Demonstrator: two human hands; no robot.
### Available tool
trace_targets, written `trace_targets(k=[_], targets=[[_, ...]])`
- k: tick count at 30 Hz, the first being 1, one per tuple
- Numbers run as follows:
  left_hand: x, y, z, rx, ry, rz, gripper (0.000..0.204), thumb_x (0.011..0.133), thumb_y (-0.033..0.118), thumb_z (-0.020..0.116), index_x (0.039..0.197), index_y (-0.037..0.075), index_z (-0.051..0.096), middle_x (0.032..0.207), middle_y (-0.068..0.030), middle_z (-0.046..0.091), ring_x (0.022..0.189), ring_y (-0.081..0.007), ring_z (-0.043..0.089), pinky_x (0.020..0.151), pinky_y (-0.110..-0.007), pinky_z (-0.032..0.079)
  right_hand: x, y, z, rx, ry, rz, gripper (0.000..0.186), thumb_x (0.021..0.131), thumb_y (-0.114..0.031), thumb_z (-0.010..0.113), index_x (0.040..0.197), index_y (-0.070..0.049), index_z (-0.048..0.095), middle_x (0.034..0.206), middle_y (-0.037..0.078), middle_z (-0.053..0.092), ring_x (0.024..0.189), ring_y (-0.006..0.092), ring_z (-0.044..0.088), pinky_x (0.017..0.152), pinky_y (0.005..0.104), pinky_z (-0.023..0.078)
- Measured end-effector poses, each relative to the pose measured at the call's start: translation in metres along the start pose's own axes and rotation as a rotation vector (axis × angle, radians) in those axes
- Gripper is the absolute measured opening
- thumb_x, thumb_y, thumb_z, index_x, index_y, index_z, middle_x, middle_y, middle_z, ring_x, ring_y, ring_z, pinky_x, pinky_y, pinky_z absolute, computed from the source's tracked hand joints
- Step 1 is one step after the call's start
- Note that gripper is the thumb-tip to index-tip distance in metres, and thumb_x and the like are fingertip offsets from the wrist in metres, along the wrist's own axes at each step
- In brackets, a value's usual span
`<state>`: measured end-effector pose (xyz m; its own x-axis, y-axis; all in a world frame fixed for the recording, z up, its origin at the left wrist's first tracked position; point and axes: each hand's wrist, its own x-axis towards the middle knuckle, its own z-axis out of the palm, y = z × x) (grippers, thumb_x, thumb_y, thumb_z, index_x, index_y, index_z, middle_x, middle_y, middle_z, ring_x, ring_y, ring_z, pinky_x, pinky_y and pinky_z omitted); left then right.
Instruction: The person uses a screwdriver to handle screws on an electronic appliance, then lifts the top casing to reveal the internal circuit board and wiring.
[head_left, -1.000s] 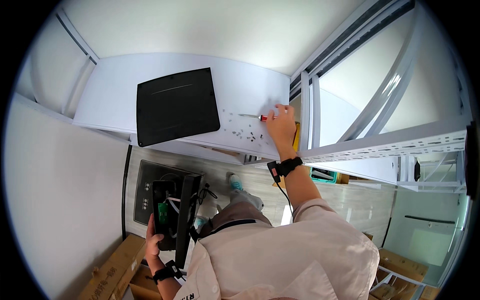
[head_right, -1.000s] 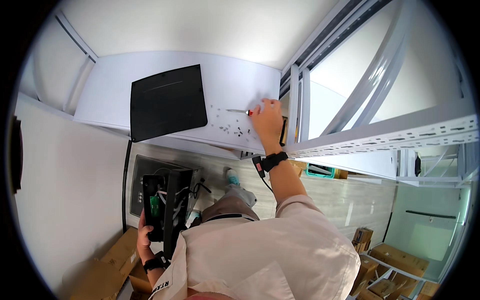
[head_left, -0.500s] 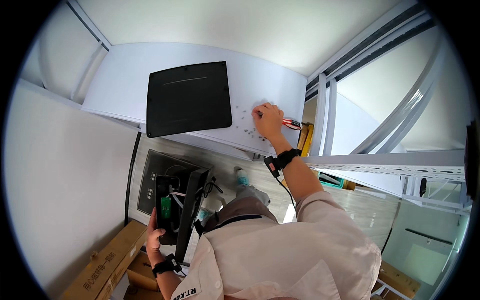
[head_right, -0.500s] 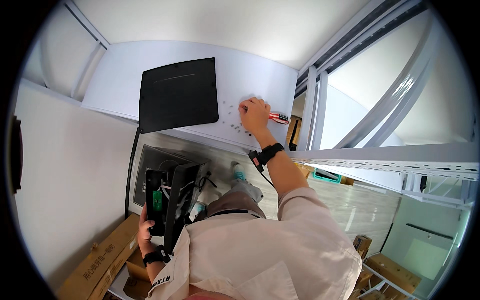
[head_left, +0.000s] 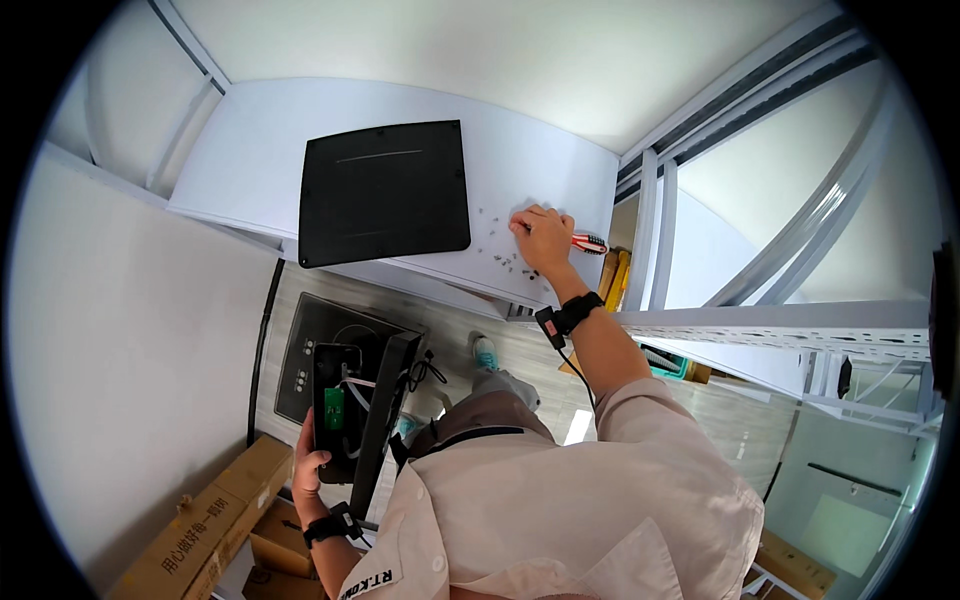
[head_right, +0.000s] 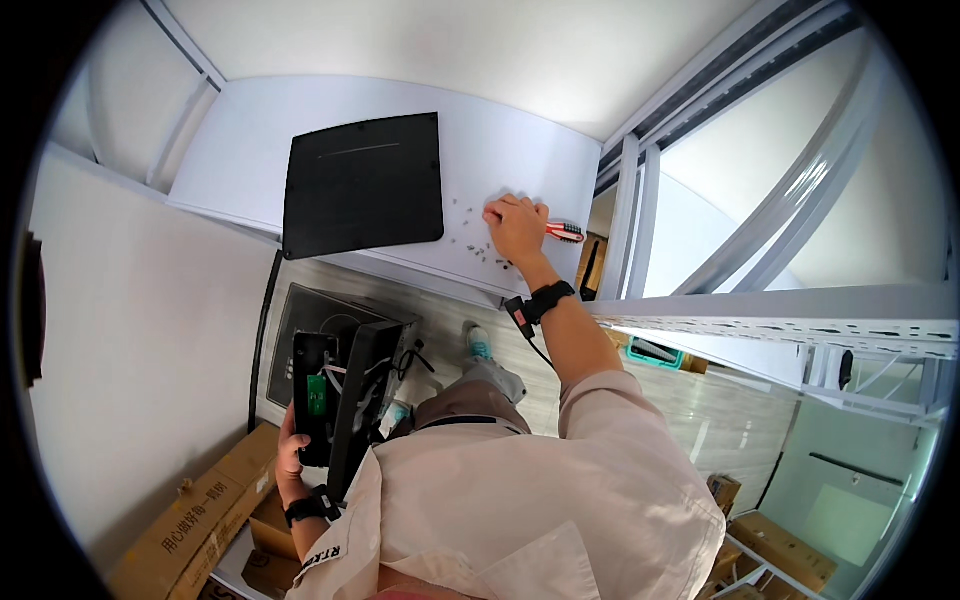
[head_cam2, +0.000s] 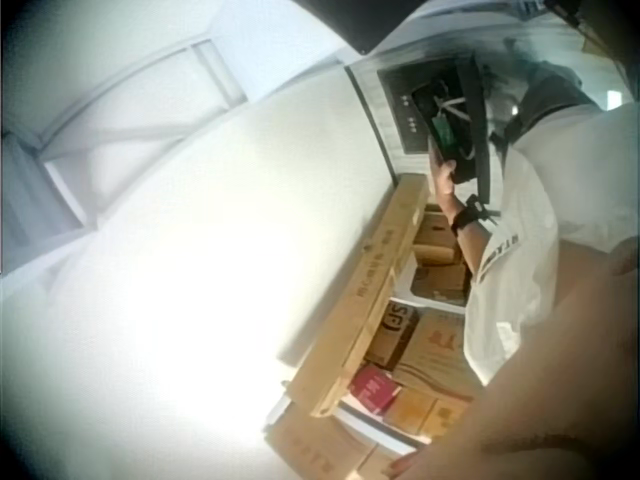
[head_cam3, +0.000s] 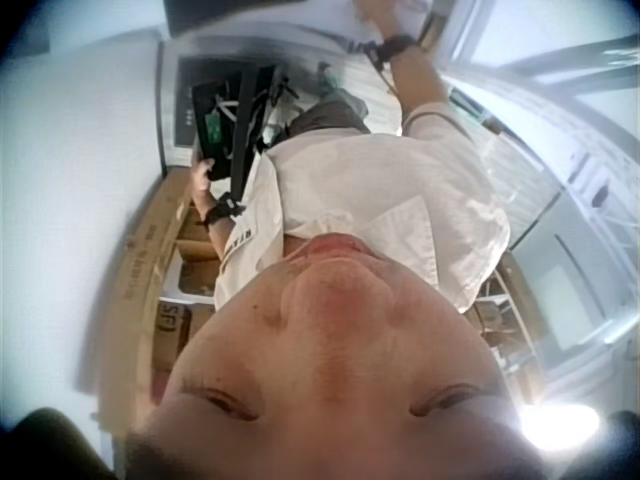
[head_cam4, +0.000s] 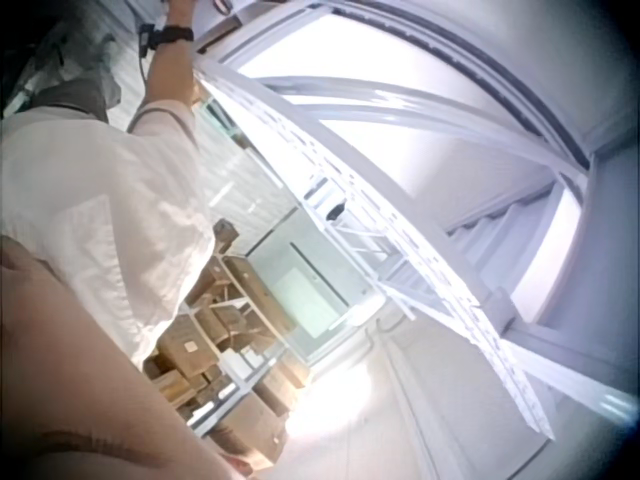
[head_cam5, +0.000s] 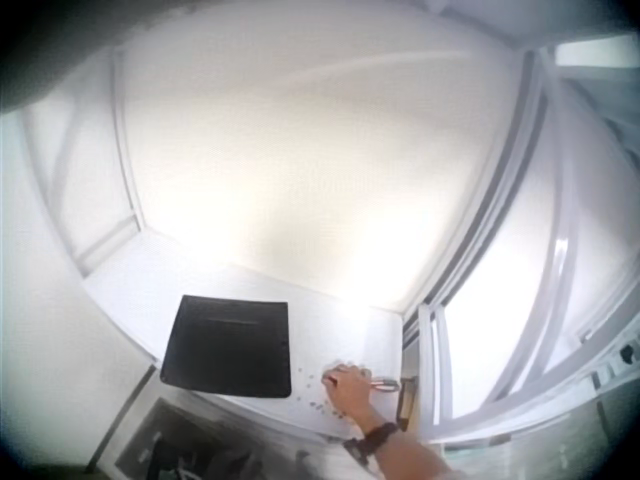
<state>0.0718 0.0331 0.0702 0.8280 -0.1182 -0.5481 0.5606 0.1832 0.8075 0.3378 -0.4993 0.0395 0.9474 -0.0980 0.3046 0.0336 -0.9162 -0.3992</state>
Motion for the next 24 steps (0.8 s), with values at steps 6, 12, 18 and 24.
trace_targets(k=[6,12,18,24], targets=[[-0.001,-0.001,-0.001,0.021,0.009,0.003,0.111,0.060,0.023,0.063,0.163,-0.002,0.031,0.157,-0.0156,0.049,0.140,-0.0254,0.049,0.119,-0.031,0.034,0.001,0.001,0.002,0.036,-0.013,-0.011,0.005,0.088,-0.024,0.075,0.088,-0.019,0.076,0.092,-0.005,0.069,0.092,0.0206,0.062,0.092,0.0420,0.038],[-0.002,0.000,0.003,0.041,0.016,0.016,0.112,0.059,0.023,0.062,0.163,-0.002,0.029,0.158,-0.0167,0.047,0.141,-0.0258,0.049,0.119,-0.031,0.033,-0.002,0.004,-0.003,0.058,-0.029,-0.072,0.008,0.086,-0.020,0.076,0.089,-0.015,0.071,0.092,0.000,0.066,0.093,0.0233,0.063,0.085,0.0422,0.045],[-0.003,-0.001,0.002,0.058,0.016,0.025,0.113,0.058,0.023,0.062,0.164,-0.002,0.028,0.158,-0.0165,0.048,0.141,-0.0262,0.049,0.119,-0.031,0.033,-0.005,-0.003,-0.005,0.080,-0.017,-0.073,0.007,0.086,-0.023,0.076,0.085,-0.016,0.074,0.090,-0.003,0.068,0.090,0.0221,0.064,0.084,0.0411,0.044],[-0.005,0.005,0.009,0.042,0.052,0.000,0.114,0.058,0.023,0.063,0.164,-0.002,0.028,0.158,-0.0165,0.047,0.141,-0.0261,0.048,0.119,-0.031,0.032,0.007,-0.001,-0.006,0.099,-0.155,0.025,0.011,0.089,-0.028,0.075,0.087,-0.019,0.080,0.092,-0.007,0.072,0.090,0.0203,0.064,0.086,0.0399,0.041]])
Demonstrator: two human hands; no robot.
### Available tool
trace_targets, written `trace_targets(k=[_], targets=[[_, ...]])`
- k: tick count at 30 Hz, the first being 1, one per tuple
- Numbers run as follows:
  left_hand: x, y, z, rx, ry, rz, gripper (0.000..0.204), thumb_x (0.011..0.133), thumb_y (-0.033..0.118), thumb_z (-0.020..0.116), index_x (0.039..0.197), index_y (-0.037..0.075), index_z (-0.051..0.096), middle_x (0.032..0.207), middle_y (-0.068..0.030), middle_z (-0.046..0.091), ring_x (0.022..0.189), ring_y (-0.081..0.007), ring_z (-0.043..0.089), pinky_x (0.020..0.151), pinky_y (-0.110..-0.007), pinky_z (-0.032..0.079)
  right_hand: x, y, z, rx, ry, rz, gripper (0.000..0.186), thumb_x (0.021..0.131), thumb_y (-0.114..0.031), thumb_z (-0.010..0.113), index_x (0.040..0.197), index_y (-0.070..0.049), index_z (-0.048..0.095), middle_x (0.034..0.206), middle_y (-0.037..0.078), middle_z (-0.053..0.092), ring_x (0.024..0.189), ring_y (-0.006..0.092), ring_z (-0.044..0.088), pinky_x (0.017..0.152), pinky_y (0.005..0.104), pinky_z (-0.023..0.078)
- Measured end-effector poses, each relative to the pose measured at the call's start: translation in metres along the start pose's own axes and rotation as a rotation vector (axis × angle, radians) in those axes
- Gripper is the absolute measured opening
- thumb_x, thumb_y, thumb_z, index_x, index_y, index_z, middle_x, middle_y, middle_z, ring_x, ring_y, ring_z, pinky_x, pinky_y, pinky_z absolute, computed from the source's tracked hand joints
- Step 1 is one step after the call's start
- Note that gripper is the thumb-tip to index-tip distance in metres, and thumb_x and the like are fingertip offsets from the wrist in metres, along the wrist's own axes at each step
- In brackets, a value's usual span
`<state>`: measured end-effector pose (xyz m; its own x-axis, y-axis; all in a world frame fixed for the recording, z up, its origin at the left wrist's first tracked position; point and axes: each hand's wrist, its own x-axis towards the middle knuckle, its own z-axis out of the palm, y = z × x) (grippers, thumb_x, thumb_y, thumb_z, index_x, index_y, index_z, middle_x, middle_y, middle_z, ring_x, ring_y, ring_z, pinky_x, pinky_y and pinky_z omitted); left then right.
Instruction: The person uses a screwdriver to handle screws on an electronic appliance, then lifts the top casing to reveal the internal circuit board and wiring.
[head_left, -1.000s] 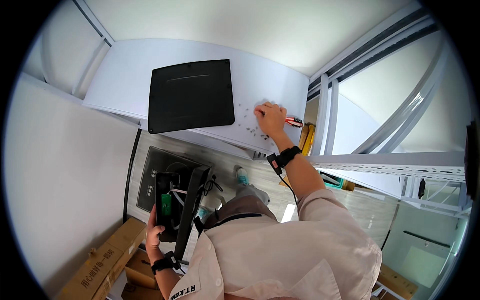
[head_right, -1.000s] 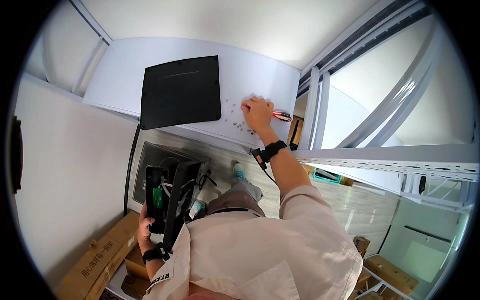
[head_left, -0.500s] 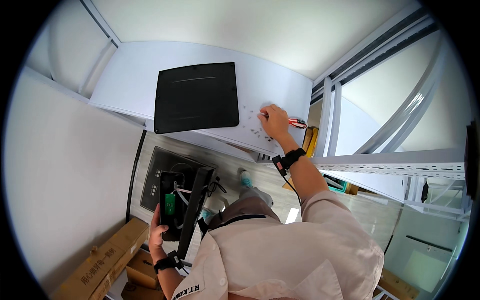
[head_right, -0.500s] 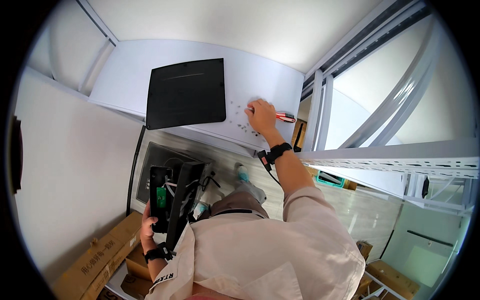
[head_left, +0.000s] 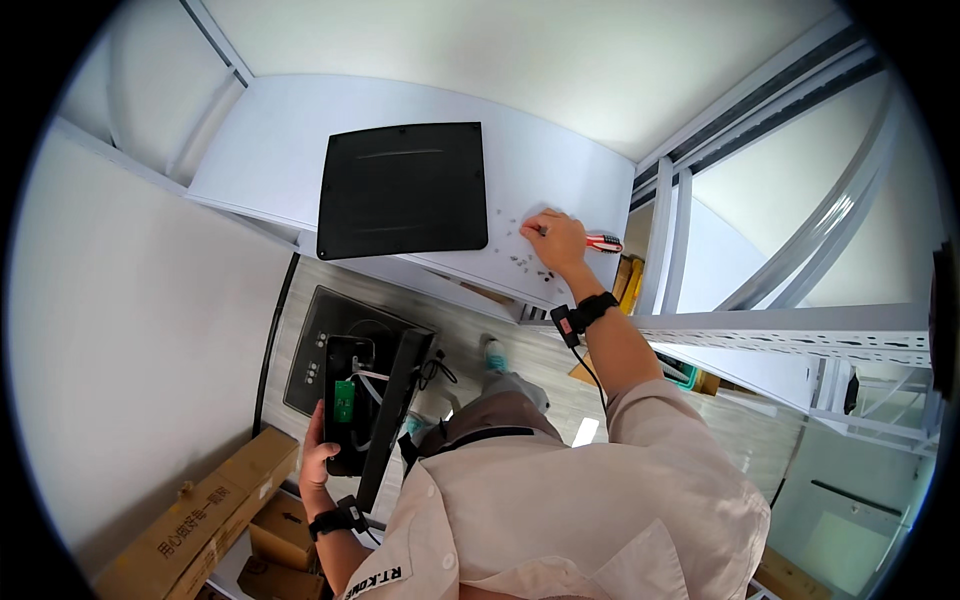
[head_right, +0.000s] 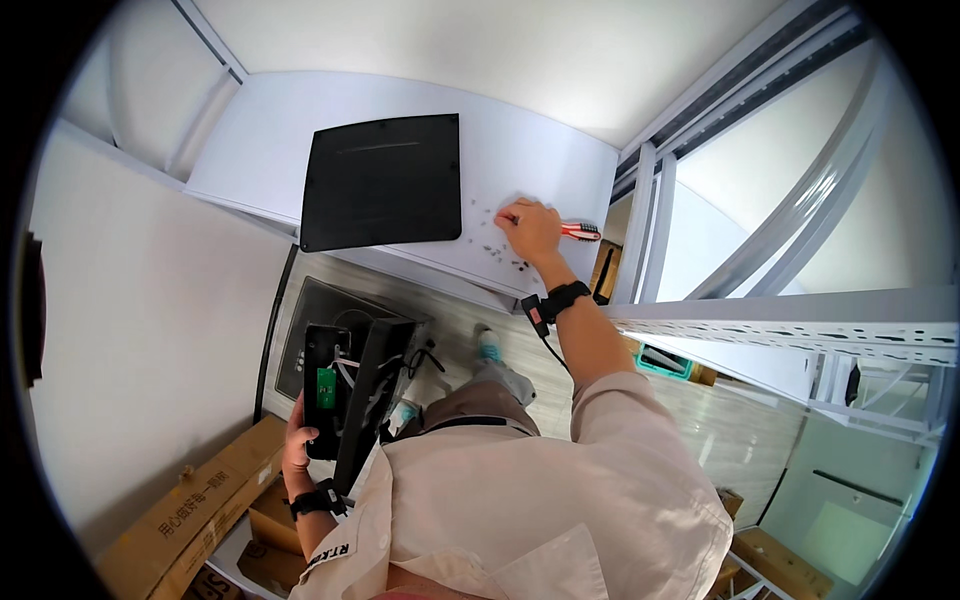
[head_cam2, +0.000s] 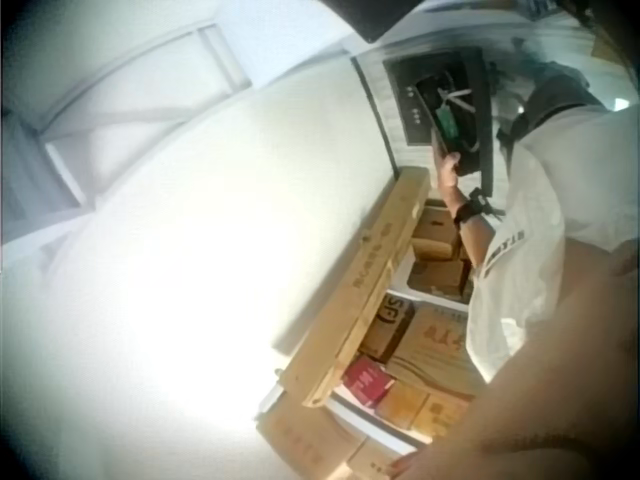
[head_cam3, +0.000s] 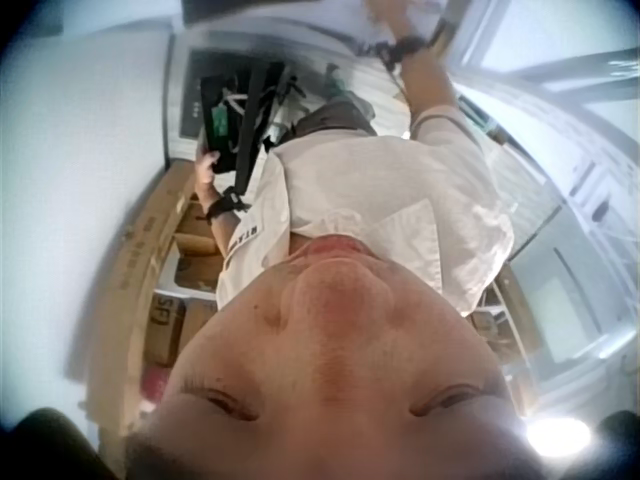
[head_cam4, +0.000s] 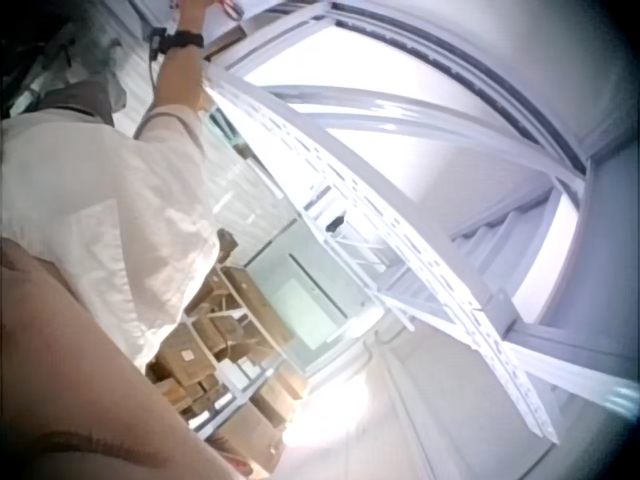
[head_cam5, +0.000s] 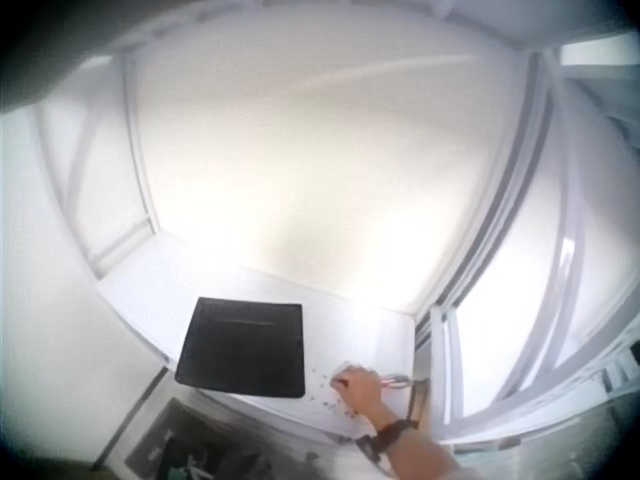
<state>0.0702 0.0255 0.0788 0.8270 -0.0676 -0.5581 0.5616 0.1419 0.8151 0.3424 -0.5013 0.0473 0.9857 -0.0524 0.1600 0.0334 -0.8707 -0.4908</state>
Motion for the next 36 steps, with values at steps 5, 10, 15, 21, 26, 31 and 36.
trace_targets(k=[5,10,15,21,26,31,36], targets=[[0.000,-0.003,-0.003,-0.010,-0.006,0.039,0.115,0.058,0.022,0.064,0.163,-0.003,0.028,0.158,-0.0170,0.048,0.141,-0.0262,0.048,0.118,-0.030,0.033,-0.002,0.003,0.003,-0.053,0.122,-0.142,0.011,0.092,-0.023,0.072,0.094,-0.018,0.081,0.092,-0.004,0.073,0.088,0.0223,0.065,0.087,0.0398,0.042],[0.006,-0.004,-0.007,0.012,-0.028,0.031,0.114,0.059,0.022,0.064,0.163,-0.003,0.028,0.157,-0.0174,0.048,0.140,-0.0264,0.049,0.118,-0.031,0.033,0.005,0.021,-0.006,0.200,0.178,-0.101,0.016,0.091,-0.011,0.065,0.098,-0.013,0.079,0.094,0.004,0.072,0.098,0.0252,0.065,0.093,0.0453,0.044],[0.003,-0.003,-0.008,0.020,-0.017,0.019,0.113,0.060,0.022,0.064,0.163,-0.003,0.028,0.156,-0.0171,0.049,0.139,-0.0267,0.049,0.117,-0.031,0.034,-0.019,0.016,-0.030,-0.029,0.275,0.125,0.024,0.085,-0.007,0.064,0.104,-0.011,0.078,0.112,0.007,0.071,0.112,0.0297,0.063,0.101,0.0496,0.044],[0.003,0.003,-0.007,0.059,-0.027,0.008,0.112,0.060,0.021,0.063,0.164,-0.001,0.028,0.154,-0.0164,0.050,0.136,-0.0268,0.051,0.115,-0.030,0.036,-0.061,0.041,-0.043,-0.441,0.284,0.175,0.034,0.088,-0.008,0.061,0.117,-0.014,0.075,0.127,0.009,0.067,0.120,0.0322,0.059,0.102,0.0489,0.047],[0.010,0.000,-0.012,0.006,-0.059,0.018,0.111,0.060,0.020,0.063,0.164,0.000,0.029,0.154,-0.0154,0.051,0.135,-0.0256,0.052,0.113,-0.028,0.037,-0.053,0.039,-0.050,-0.491,0.078,0.275,0.035,0.090,-0.012,0.064,0.124,-0.016,0.072,0.123,0.009,0.067,0.120,0.0326,0.060,0.101,0.0484,0.049],[0.007,0.004,-0.009,0.065,-0.059,0.025,0.111,0.061,0.019,0.062,0.165,0.001,0.027,0.155,-0.0147,0.050,0.137,-0.0245,0.050,0.113,-0.028,0.037,-0.054,0.020,-0.068,-0.587,-0.077,0.236,0.023,0.091,-0.016,0.063,0.112,-0.012,0.071,0.115,0.010,0.065,0.114,0.0355,0.062,0.092,0.0512,0.053],[0.004,0.009,-0.008,0.101,-0.062,0.050,0.109,0.065,0.018,0.062,0.165,-0.001,0.025,0.159,-0.0140,0.046,0.140,-0.0237,0.047,0.115,-0.028,0.034,-0.061,-0.043,-0.117,-0.391,-0.040,0.131,0.029,0.093,-0.023,0.069,0.118,-0.009,0.070,0.111,0.014,0.066,0.104,0.0356,0.066,0.086,0.0478,0.055]])
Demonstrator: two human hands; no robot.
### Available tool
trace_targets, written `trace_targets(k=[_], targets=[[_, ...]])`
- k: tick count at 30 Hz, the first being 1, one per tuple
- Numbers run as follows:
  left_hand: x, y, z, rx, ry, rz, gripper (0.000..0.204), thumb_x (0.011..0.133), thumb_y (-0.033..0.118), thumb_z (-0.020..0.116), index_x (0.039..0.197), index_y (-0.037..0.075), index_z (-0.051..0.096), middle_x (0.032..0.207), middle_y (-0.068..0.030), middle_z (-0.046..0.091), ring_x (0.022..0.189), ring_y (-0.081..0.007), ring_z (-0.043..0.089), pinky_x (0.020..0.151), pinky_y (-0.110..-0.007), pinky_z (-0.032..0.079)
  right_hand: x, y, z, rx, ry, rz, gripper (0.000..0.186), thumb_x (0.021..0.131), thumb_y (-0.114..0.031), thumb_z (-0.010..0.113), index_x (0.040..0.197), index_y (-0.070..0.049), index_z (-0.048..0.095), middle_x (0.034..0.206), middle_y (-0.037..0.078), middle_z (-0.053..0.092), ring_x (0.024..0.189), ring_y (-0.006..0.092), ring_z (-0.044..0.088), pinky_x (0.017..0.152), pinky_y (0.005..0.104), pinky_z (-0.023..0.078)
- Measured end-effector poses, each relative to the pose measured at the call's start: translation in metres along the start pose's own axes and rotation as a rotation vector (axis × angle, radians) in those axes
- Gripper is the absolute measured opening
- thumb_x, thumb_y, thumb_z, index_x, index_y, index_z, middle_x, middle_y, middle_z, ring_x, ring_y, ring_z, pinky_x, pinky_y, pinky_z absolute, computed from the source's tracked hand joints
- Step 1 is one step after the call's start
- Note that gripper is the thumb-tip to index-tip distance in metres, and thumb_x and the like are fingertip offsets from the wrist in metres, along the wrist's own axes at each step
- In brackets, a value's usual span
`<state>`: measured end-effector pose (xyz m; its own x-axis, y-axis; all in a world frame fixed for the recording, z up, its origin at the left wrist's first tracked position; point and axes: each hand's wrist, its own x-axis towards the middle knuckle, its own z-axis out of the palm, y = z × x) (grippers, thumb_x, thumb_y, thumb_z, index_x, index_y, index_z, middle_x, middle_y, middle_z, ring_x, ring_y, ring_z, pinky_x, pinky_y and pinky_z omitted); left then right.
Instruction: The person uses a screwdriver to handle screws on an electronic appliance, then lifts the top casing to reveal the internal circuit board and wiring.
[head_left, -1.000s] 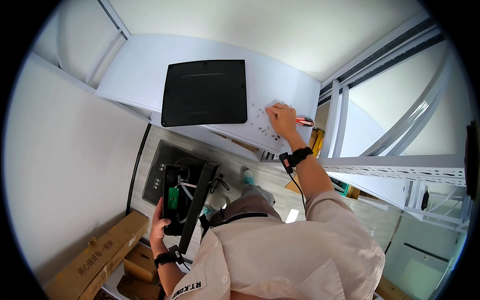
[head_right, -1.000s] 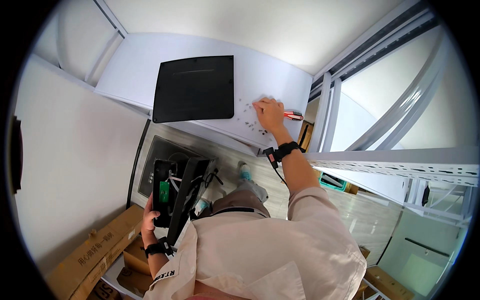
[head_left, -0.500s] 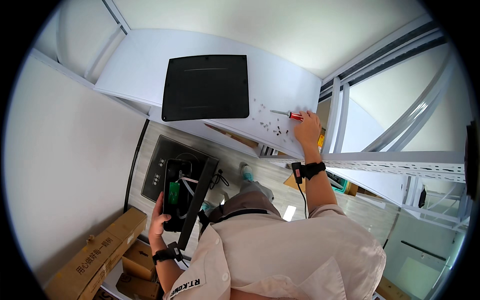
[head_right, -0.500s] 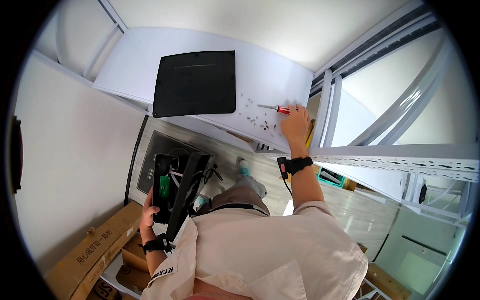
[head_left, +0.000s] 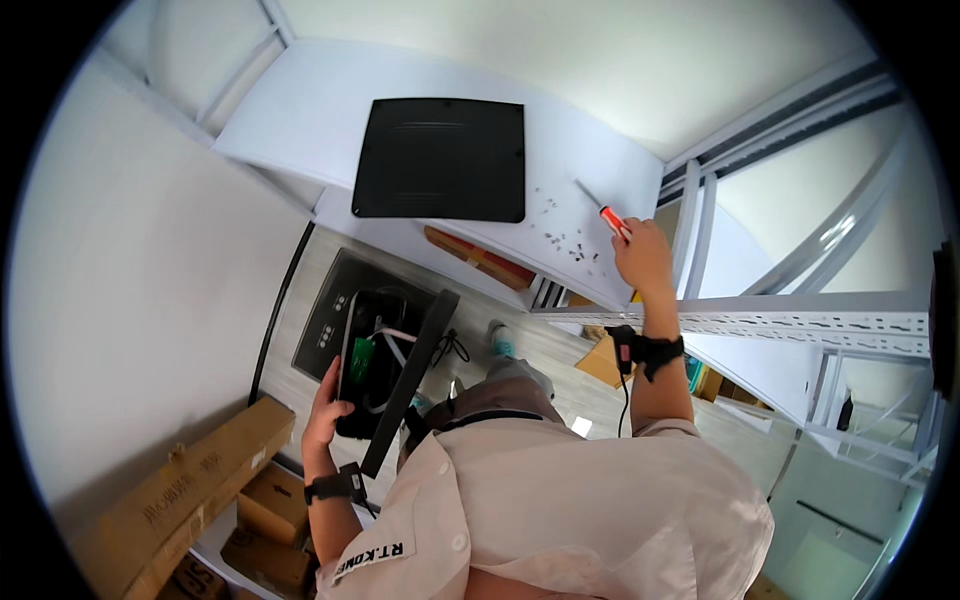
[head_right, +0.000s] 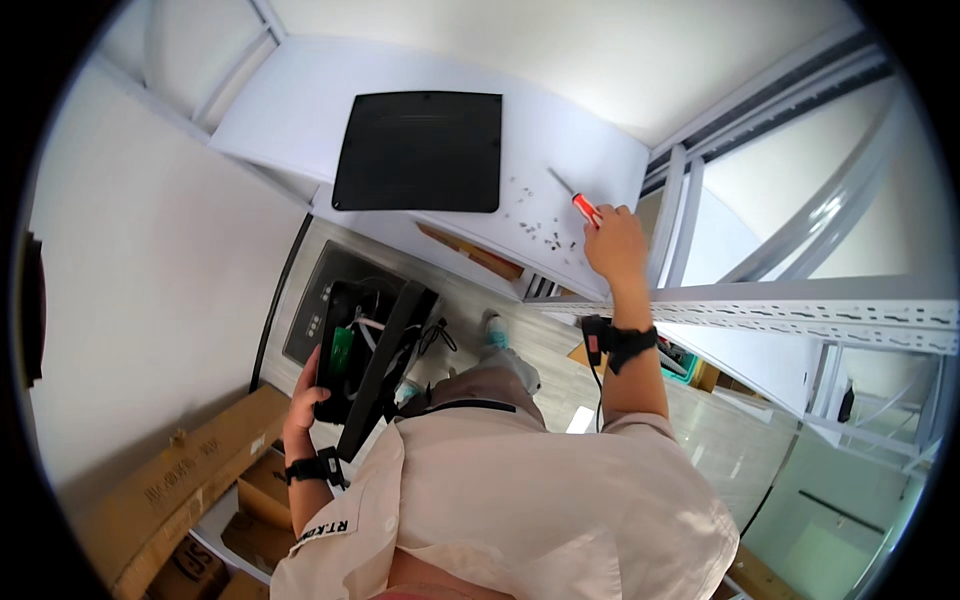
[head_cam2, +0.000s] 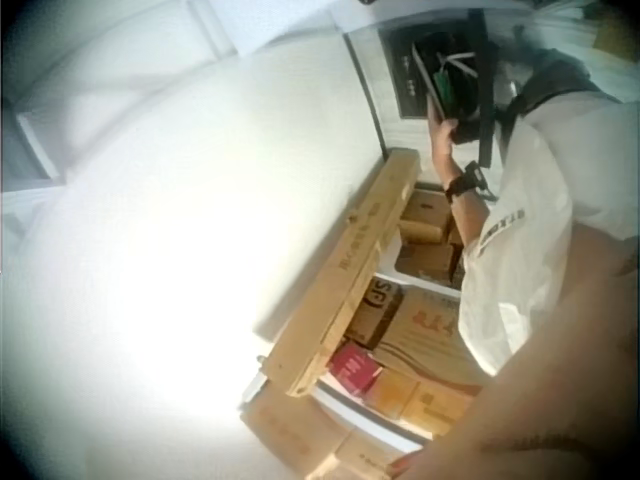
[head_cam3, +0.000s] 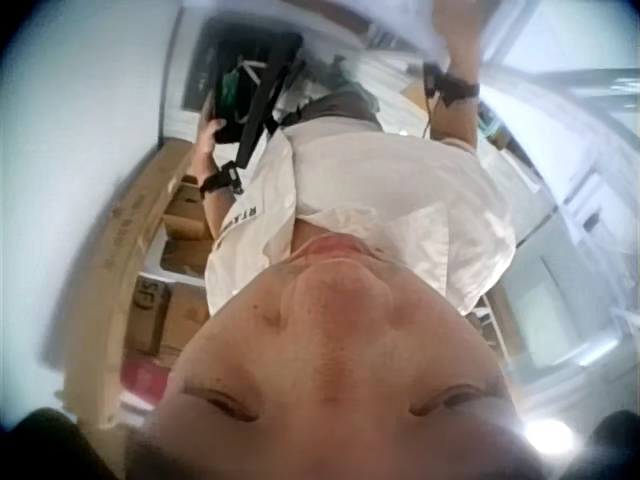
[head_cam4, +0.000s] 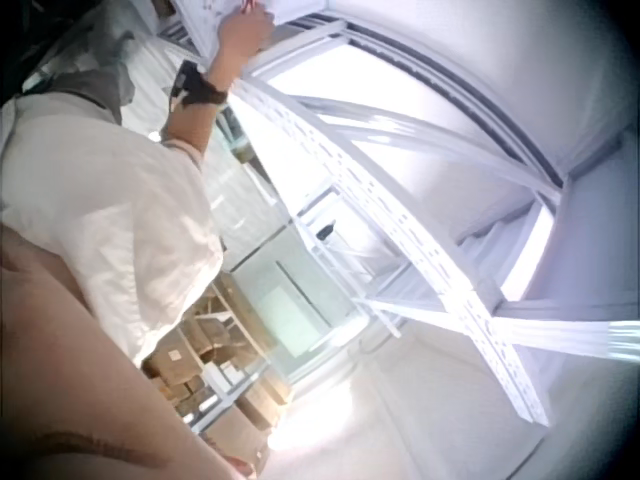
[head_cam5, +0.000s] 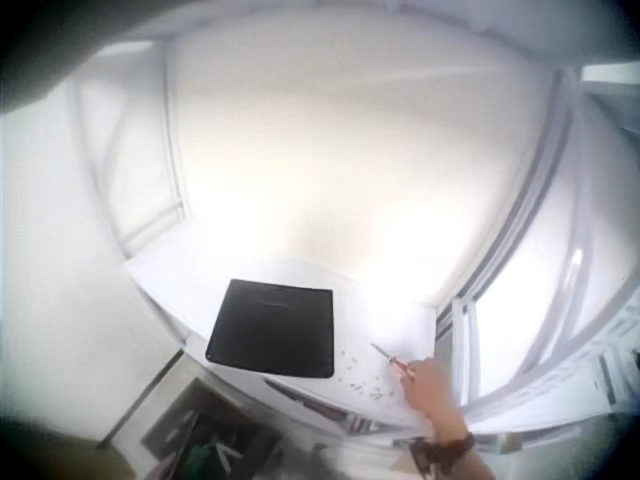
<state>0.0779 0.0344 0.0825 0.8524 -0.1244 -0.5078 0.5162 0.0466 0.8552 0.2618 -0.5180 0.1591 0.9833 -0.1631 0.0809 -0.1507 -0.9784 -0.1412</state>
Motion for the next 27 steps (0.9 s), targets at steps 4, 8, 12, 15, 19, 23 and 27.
trace_targets(k=[4,8,12,15,19,23,27], targets=[[-0.002,-0.005,-0.006,-0.016,-0.004,0.011,0.108,0.068,0.018,0.067,0.165,0.000,0.024,0.161,-0.0127,0.042,0.144,-0.0227,0.042,0.120,-0.031,0.030,-0.025,-0.071,-0.067,0.486,-0.048,-0.176,0.037,0.090,-0.020,0.074,0.122,-0.004,0.069,0.103,0.018,0.068,0.093,0.0363,0.070,0.077,0.0449,0.056],[0.000,0.001,-0.004,0.074,0.023,0.033,0.108,0.067,0.020,0.071,0.164,0.000,0.028,0.157,-0.0148,0.045,0.143,-0.0233,0.043,0.120,-0.031,0.029,-0.067,-0.150,-0.086,0.667,-0.067,-0.433,0.030,0.087,-0.014,0.075,0.115,-0.003,0.070,0.101,0.017,0.069,0.089,0.0368,0.070,0.073,0.0425,0.056],[-0.003,-0.006,-0.005,0.108,0.078,0.052,0.109,0.066,0.021,0.072,0.164,0.001,0.028,0.156,-0.0159,0.046,0.142,-0.0250,0.045,0.119,-0.031,0.030,-0.099,-0.207,-0.066,0.644,-0.163,-0.670,0.027,0.084,-0.015,0.077,0.109,-0.005,0.072,0.096,0.012,0.069,0.083,0.0336,0.069,0.070,0.0405,0.055],[-0.003,-0.007,-0.005,0.117,0.093,0.043,0.110,0.066,0.022,0.072,0.164,0.002,0.029,0.155,-0.0163,0.047,0.140,-0.0261,0.046,0.118,-0.031,0.031,-0.114,-0.232,-0.055,0.545,-0.224,-0.762,0.029,0.081,-0.017,0.079,0.106,-0.005,0.072,0.093,0.010,0.069,0.078,0.0316,0.068,0.068,0.0397,0.054],[0.000,-0.006,-0.003,0.120,0.091,0.042,0.110,0.065,0.023,0.072,0.164,0.002,0.029,0.154,-0.0174,0.048,0.139,-0.0271,0.048,0.117,-0.031,0.033,-0.115,-0.247,-0.038,0.444,-0.212,-0.753,0.028,0.080,-0.017,0.080,0.104,-0.005,0.071,0.092,0.011,0.069,0.077,0.0333,0.068,0.068,0.0416,0.054],[0.003,-0.015,-0.010,0.109,0.066,0.056,0.109,0.067,0.023,0.073,0.164,-0.001,0.028,0.154,-0.0180,0.048,0.138,-0.0267,0.048,0.117,-0.030,0.033,-0.100,-0.255,-0.011,0.474,-0.256,-0.726,0.027,0.081,-0.018,0.080,0.102,-0.005,0.070,0.090,0.013,0.070,0.079,0.0353,0.068,0.070,0.0428,0.054],[0.005,-0.012,-0.010,0.110,0.028,0.052,0.109,0.069,0.024,0.074,0.163,-0.003,0.027,0.153,-0.0200,0.048,0.138,-0.0263,0.048,0.116,-0.030,0.034,-0.092,-0.263,0.010,0.558,-0.243,-0.744,0.028,0.083,-0.021,0.080,0.100,-0.004,0.067,0.088,0.016,0.071,0.081,0.0374,0.069,0.071,0.0451,0.054]])
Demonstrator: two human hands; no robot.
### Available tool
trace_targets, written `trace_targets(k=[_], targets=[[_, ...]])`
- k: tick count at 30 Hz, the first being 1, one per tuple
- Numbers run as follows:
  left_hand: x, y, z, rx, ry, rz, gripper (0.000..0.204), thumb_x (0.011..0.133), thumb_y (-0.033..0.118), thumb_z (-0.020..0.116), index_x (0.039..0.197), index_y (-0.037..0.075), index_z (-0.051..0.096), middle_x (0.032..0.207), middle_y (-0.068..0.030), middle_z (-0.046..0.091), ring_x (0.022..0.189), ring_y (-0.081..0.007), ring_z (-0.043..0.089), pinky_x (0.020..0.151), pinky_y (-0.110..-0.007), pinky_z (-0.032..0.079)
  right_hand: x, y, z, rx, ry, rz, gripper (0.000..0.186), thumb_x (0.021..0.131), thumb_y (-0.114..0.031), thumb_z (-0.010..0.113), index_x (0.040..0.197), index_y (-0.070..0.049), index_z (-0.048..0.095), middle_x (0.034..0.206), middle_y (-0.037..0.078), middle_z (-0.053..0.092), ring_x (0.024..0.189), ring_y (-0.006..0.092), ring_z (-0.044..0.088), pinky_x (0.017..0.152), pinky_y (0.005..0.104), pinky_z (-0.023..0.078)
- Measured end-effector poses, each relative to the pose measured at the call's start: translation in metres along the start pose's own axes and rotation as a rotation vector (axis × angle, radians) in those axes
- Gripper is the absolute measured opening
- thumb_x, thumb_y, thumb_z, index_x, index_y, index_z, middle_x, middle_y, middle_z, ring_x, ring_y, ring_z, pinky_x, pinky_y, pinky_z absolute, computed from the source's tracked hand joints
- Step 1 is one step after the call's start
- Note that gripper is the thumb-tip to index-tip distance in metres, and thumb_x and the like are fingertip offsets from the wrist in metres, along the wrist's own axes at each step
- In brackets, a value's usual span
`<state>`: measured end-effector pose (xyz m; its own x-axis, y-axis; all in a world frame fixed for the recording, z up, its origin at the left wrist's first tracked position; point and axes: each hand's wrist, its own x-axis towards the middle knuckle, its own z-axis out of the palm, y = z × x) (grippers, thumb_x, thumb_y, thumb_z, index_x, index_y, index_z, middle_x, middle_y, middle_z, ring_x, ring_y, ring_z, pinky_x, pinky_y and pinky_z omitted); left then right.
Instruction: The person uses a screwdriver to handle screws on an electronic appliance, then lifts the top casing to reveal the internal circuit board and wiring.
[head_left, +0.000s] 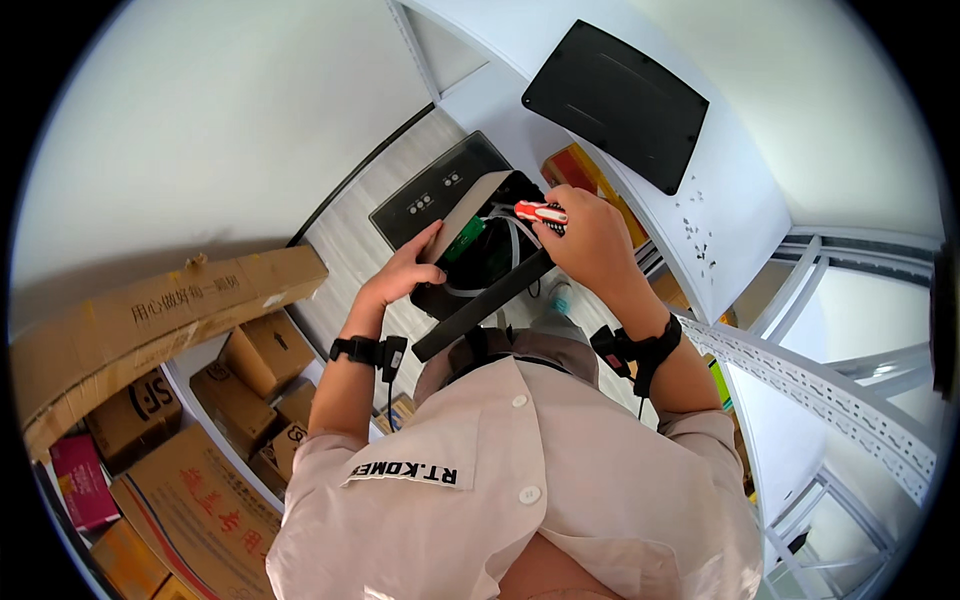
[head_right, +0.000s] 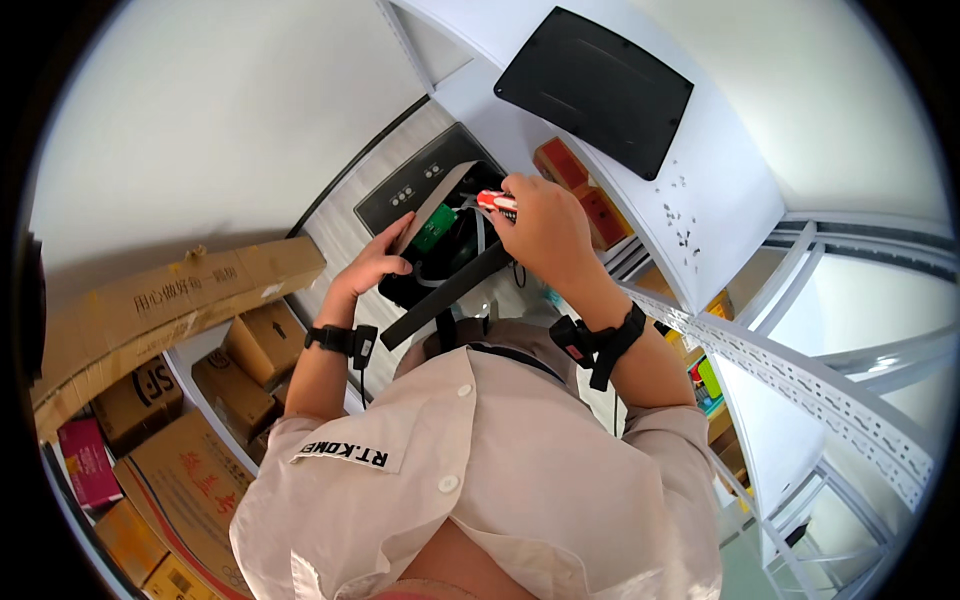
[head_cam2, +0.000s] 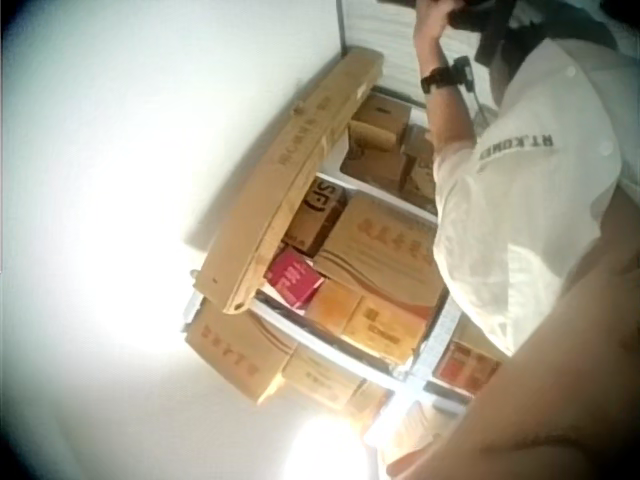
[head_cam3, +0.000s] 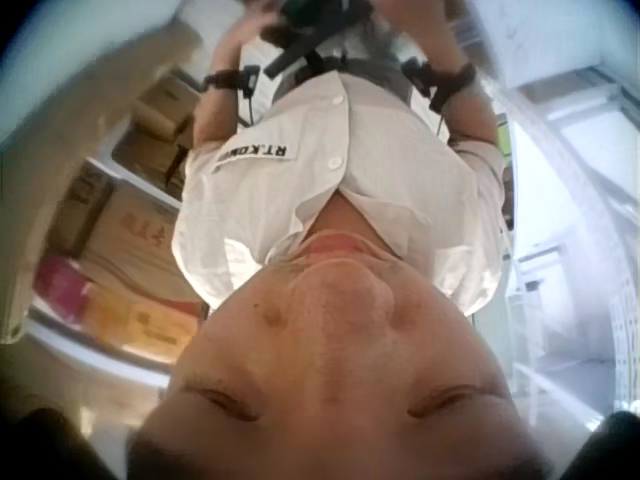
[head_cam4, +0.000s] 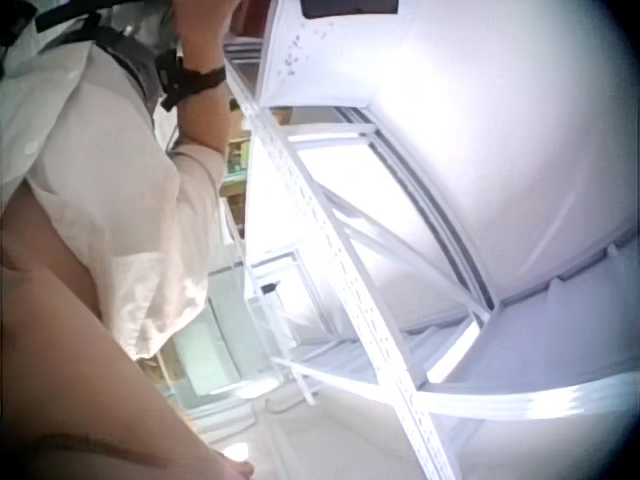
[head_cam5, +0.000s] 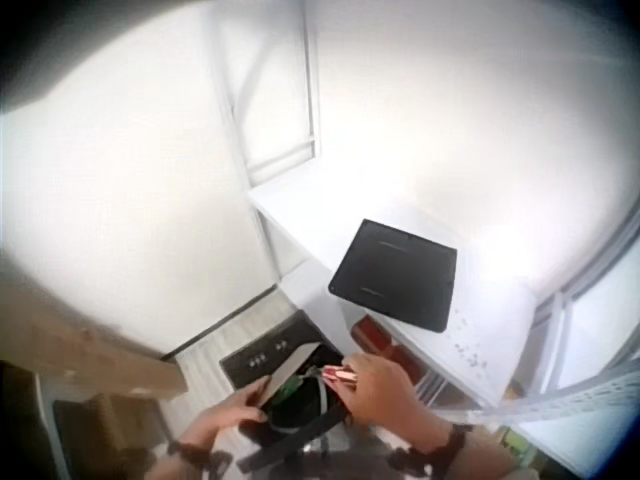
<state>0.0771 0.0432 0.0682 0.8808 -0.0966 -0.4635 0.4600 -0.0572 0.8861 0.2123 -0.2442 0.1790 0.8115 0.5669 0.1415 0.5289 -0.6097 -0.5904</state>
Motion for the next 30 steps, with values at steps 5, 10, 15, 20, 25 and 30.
trace_targets(k=[5,10,15,20,25,30], targets=[[0.004,0.002,-0.002,0.056,-0.024,-0.028,0.110,0.068,0.027,0.075,0.163,-0.004,0.027,0.150,-0.0224,0.050,0.137,-0.0270,0.050,0.115,-0.030,0.035,0.011,-0.001,0.012,0.107,0.014,0.051,0.032,0.081,-0.018,0.082,0.102,-0.003,0.064,0.087,0.019,0.071,0.083,0.0402,0.069,0.071,0.0468,0.054],[0.003,0.007,-0.001,0.084,-0.019,0.016,0.111,0.066,0.026,0.075,0.163,-0.002,0.028,0.149,-0.0229,0.051,0.136,-0.0294,0.051,0.116,-0.032,0.035,0.014,0.008,0.025,0.078,-0.007,0.002,0.030,0.084,-0.020,0.079,0.102,-0.002,0.064,0.087,0.018,0.070,0.084,0.0402,0.069,0.074,0.0479,0.054],[0.003,0.011,0.001,0.078,-0.012,0.000,0.110,0.066,0.024,0.076,0.163,-0.001,0.029,0.149,-0.0227,0.052,0.136,-0.0293,0.051,0.116,-0.033,0.035,0.012,0.014,0.031,0.048,-0.002,-0.027,0.028,0.085,-0.021,0.078,0.100,-0.003,0.064,0.087,0.017,0.069,0.085,0.0399,0.068,0.074,0.0491,0.054],[0.009,0.006,0.000,0.078,-0.016,0.023,0.110,0.067,0.025,0.076,0.162,-0.002,0.029,0.148,-0.0218,0.052,0.135,-0.0288,0.052,0.115,-0.032,0.036,0.013,0.013,0.033,-0.033,-0.020,-0.035,0.026,0.086,-0.023,0.077,0.097,-0.003,0.065,0.089,0.017,0.069,0.086,0.0394,0.068,0.074,0.0491,0.054],[0.015,0.008,-0.001,0.052,-0.033,-0.006,0.109,0.067,0.025,0.076,0.162,-0.003,0.030,0.145,-0.0200,0.054,0.133,-0.0272,0.053,0.113,-0.031,0.037,0.018,0.016,0.036,-0.084,-0.052,-0.042,0.024,0.086,-0.020,0.076,0.097,-0.003,0.065,0.094,0.017,0.069,0.087,0.0398,0.068,0.075,0.0484,0.055],[0.017,0.011,-0.002,0.016,-0.053,-0.019,0.109,0.067,0.025,0.076,0.161,-0.004,0.030,0.143,-0.0188,0.055,0.131,-0.0253,0.053,0.112,-0.030,0.038,0.026,0.024,0.031,0.023,-0.097,-0.128,0.022,0.085,-0.016,0.076,0.098,-0.003,0.066,0.095,0.018,0.069,0.091,0.0402,0.068,0.078,0.0488,0.055]])
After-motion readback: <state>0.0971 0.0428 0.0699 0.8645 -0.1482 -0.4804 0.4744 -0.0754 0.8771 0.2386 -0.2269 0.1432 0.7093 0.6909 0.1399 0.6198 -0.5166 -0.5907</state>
